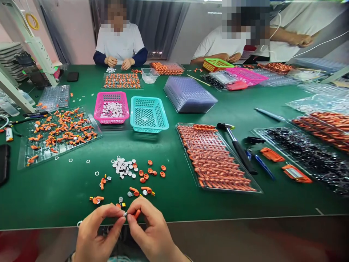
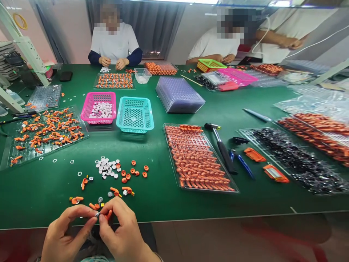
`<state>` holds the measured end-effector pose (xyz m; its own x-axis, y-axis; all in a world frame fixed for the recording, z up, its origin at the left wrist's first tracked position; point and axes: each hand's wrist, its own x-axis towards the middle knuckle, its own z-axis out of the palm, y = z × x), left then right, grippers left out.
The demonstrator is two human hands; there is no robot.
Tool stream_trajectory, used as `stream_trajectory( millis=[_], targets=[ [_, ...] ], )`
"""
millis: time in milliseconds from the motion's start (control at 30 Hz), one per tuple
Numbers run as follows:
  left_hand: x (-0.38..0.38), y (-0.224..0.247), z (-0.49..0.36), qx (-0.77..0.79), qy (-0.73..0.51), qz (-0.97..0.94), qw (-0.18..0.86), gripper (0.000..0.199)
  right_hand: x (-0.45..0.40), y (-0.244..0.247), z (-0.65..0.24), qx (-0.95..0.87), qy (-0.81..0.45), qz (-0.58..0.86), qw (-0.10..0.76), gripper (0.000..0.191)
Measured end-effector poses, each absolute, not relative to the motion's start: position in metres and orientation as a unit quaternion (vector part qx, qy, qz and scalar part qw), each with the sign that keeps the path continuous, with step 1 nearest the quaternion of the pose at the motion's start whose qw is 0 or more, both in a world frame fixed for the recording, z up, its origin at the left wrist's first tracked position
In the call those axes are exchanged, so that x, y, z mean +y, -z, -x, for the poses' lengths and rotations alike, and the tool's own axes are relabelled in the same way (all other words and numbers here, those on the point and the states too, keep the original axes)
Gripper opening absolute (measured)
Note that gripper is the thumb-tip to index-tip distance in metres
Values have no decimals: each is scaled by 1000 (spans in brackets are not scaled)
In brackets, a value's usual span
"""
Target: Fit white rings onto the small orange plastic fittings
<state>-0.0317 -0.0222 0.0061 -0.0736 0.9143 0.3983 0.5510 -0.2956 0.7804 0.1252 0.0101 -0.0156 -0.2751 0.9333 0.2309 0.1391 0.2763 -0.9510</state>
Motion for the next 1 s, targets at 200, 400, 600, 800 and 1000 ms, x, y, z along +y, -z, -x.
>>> stream_trajectory(
  millis=[200,400,600,800,1000],
  targets=[
    [-18,-9,32,543,-447,-679,212,10,14,8,-124,-516,-642,397,404,22],
    [-14,-14,27,526,-452,-695,191,17,17,7,-122,-433,-718,376,394,42],
    [-11,-16,23,537,-442,-699,165,17,12,18,-119,-382,-749,365,400,42],
    [-10,-17,21,546,-425,-703,164,15,10,21,-115,-296,-802,333,398,42],
    [-10,-19,21,539,-420,-716,143,16,9,20,-115,-269,-808,329,408,42]
  ],
)
